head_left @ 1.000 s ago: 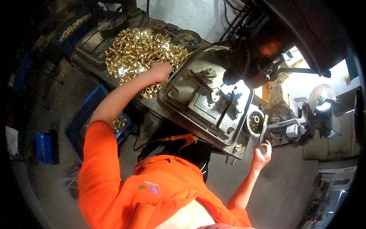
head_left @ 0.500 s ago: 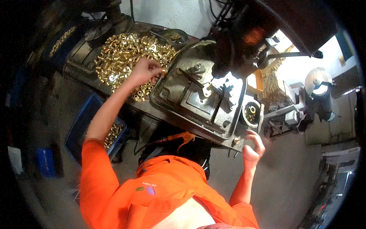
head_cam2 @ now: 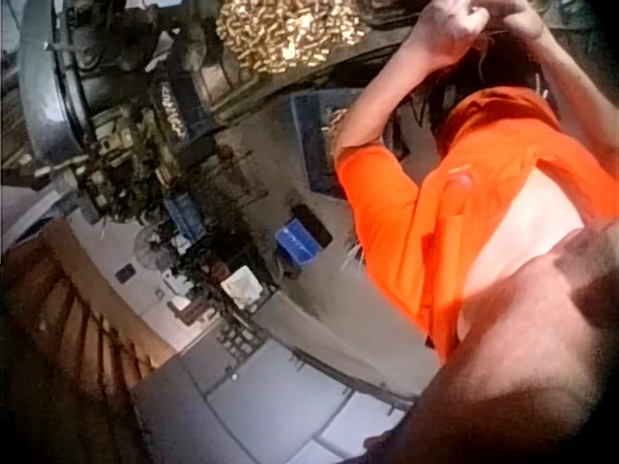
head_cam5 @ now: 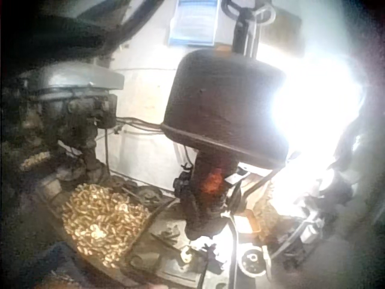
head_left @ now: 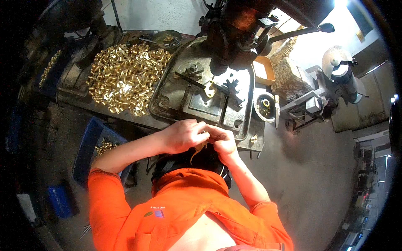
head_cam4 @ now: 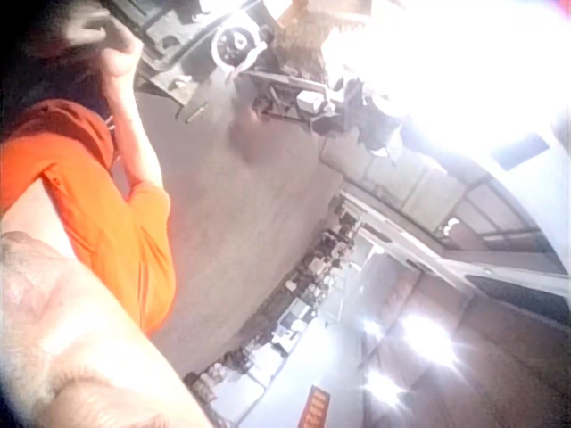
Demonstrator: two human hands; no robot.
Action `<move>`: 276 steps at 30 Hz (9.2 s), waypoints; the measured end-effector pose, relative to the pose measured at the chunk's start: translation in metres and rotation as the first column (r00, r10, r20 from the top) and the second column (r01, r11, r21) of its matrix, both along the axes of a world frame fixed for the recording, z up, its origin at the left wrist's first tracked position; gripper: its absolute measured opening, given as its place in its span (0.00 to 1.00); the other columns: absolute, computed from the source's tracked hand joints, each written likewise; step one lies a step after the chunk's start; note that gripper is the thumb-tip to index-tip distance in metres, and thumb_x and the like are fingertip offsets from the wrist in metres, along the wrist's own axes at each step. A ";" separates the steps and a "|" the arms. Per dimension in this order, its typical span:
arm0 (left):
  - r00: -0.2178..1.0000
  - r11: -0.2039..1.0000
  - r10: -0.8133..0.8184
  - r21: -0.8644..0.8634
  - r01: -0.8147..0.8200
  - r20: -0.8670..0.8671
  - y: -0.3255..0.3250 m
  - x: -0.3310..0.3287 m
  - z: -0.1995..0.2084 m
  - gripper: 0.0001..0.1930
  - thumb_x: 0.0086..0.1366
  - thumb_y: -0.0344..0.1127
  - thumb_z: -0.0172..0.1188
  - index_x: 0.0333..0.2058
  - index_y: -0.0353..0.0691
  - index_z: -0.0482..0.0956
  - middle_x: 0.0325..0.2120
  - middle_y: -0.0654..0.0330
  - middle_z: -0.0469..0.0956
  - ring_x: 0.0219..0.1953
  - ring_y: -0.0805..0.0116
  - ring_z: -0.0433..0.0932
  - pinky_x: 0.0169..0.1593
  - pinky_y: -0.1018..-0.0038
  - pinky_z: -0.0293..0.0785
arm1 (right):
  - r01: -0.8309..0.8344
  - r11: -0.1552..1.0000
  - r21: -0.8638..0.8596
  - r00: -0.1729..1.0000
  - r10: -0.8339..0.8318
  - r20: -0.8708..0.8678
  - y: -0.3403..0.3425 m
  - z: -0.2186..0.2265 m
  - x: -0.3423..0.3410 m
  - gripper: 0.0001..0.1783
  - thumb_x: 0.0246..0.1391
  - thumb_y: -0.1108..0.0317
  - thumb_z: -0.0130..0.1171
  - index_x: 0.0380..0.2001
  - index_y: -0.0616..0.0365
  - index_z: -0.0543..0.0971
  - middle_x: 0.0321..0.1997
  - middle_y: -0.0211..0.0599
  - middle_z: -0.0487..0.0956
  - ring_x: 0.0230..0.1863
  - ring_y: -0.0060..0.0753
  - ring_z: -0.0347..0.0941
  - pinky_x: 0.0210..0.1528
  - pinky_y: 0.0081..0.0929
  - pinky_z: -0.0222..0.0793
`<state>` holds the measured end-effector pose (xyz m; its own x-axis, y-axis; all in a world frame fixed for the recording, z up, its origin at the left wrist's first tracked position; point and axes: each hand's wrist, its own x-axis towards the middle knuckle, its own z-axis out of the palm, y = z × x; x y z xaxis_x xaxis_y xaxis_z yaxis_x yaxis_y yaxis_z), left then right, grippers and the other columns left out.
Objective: The person operates a manual press machine to shape small brass components. They repeatedly pick up a brass piece, place it under the press, pull the lever to activate the press, remove the finished piece, and place it into a blue bin. The process is continuous and repetitive throughout the clip.
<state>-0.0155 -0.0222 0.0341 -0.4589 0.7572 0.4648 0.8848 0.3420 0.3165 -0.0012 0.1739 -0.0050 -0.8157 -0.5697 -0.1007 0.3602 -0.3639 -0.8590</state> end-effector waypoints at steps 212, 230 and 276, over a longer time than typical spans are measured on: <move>0.732 0.733 0.680 -0.008 -0.681 -0.038 0.049 -0.088 -0.050 0.12 0.41 0.27 0.57 0.29 0.32 0.76 0.12 0.53 0.73 0.16 0.55 0.74 0.19 0.63 0.66 | 0.823 0.568 -0.036 0.197 -0.344 -0.918 0.076 0.024 -0.050 0.21 0.21 0.82 0.38 0.23 0.71 0.77 0.36 0.47 0.76 0.53 0.53 0.67 0.60 0.43 0.52; 0.728 0.720 0.685 -0.188 -0.669 0.031 0.047 -0.088 -0.044 0.17 0.47 0.29 0.55 0.39 0.32 0.71 0.16 0.52 0.75 0.20 0.54 0.77 0.23 0.61 0.69 | 0.810 0.586 0.013 0.193 -0.246 -0.950 0.071 0.081 -0.024 0.22 0.18 0.84 0.37 0.23 0.73 0.75 0.36 0.51 0.75 0.39 0.41 0.74 0.47 0.34 0.68; 0.747 0.753 0.657 -0.139 -0.643 0.101 0.044 -0.097 -0.042 0.11 0.55 0.43 0.57 0.31 0.42 0.74 0.14 0.53 0.74 0.19 0.52 0.75 0.24 0.58 0.68 | 0.668 0.463 -0.583 -0.684 0.073 -0.726 0.075 0.203 -0.115 0.18 0.34 0.67 0.57 0.17 0.52 0.55 0.46 0.45 0.70 0.55 0.54 0.61 0.56 0.55 0.54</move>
